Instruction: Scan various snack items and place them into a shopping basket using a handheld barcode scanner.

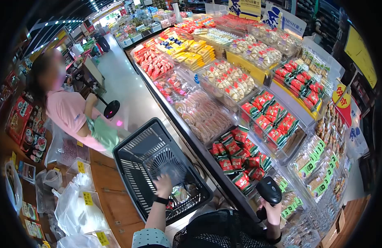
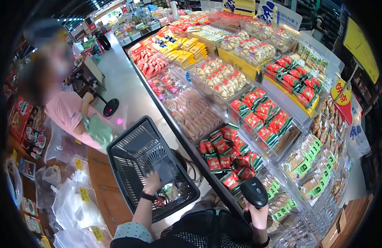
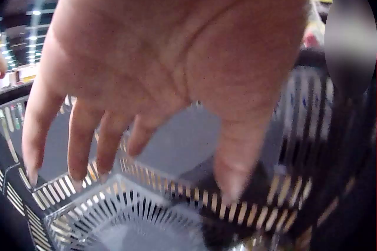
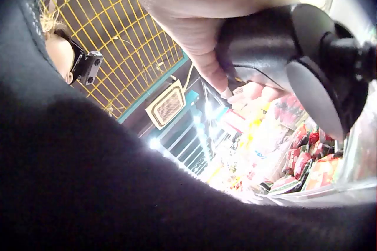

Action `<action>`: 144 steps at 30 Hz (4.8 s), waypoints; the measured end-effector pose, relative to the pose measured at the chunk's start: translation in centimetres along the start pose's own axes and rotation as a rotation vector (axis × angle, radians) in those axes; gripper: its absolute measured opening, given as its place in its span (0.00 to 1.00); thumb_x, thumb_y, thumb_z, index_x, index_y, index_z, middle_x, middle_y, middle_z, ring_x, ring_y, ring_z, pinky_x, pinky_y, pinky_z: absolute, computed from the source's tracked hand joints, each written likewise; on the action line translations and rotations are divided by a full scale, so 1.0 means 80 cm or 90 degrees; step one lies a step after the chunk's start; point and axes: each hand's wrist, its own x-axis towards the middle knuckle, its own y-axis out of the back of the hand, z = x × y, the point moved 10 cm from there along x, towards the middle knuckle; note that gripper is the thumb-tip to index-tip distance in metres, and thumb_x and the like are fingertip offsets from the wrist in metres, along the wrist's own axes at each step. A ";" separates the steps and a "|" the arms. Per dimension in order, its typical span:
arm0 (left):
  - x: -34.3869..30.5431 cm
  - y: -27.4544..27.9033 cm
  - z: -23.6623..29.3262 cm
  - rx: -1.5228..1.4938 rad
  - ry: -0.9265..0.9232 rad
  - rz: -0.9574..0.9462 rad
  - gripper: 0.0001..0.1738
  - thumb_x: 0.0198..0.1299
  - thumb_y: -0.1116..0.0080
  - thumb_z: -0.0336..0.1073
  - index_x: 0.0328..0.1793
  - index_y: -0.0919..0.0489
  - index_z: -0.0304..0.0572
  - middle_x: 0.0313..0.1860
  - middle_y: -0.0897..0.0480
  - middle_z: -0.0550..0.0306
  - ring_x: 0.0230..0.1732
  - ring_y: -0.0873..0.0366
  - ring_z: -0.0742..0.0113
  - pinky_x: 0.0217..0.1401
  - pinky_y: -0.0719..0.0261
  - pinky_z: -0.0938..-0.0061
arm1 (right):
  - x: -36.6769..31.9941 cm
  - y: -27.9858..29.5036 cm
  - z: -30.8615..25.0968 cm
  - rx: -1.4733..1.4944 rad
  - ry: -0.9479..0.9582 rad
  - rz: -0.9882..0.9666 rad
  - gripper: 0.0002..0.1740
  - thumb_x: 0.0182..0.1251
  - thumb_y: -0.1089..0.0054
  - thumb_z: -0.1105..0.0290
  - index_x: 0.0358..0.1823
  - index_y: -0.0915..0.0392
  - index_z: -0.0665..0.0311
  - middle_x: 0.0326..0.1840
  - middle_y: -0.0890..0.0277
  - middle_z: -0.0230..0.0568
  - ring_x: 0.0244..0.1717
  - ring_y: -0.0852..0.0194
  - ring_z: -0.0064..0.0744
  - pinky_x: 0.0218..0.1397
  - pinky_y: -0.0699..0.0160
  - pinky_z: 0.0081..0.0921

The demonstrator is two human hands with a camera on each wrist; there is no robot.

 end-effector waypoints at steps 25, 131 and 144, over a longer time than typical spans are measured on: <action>0.040 -0.252 -0.032 -0.322 0.069 -0.286 0.36 0.48 0.38 0.47 0.57 0.38 0.34 0.57 0.36 0.37 0.51 0.26 0.45 0.48 0.23 0.63 | 0.031 -0.139 0.024 -0.066 0.104 -0.082 0.15 0.49 0.37 0.82 0.42 0.23 0.70 0.38 0.22 0.35 0.38 0.26 0.19 0.42 0.28 0.19; -0.152 0.226 0.229 -1.304 -0.312 -0.328 0.13 0.63 0.57 0.31 0.48 0.28 0.31 0.46 0.23 0.47 0.49 0.24 0.60 0.57 0.30 0.68 | -0.021 0.007 0.030 0.000 0.004 -0.028 0.11 0.53 0.40 0.81 0.39 0.22 0.68 0.33 0.21 0.36 0.34 0.25 0.19 0.38 0.27 0.19; -0.009 -0.101 0.035 -0.096 -0.259 -0.206 0.50 0.38 0.31 0.50 0.66 0.42 0.38 0.64 0.38 0.41 0.65 0.41 0.46 0.59 0.33 0.56 | 0.009 -0.071 0.058 -0.069 0.082 -0.057 0.18 0.48 0.37 0.81 0.44 0.24 0.71 0.41 0.21 0.39 0.42 0.24 0.23 0.49 0.28 0.23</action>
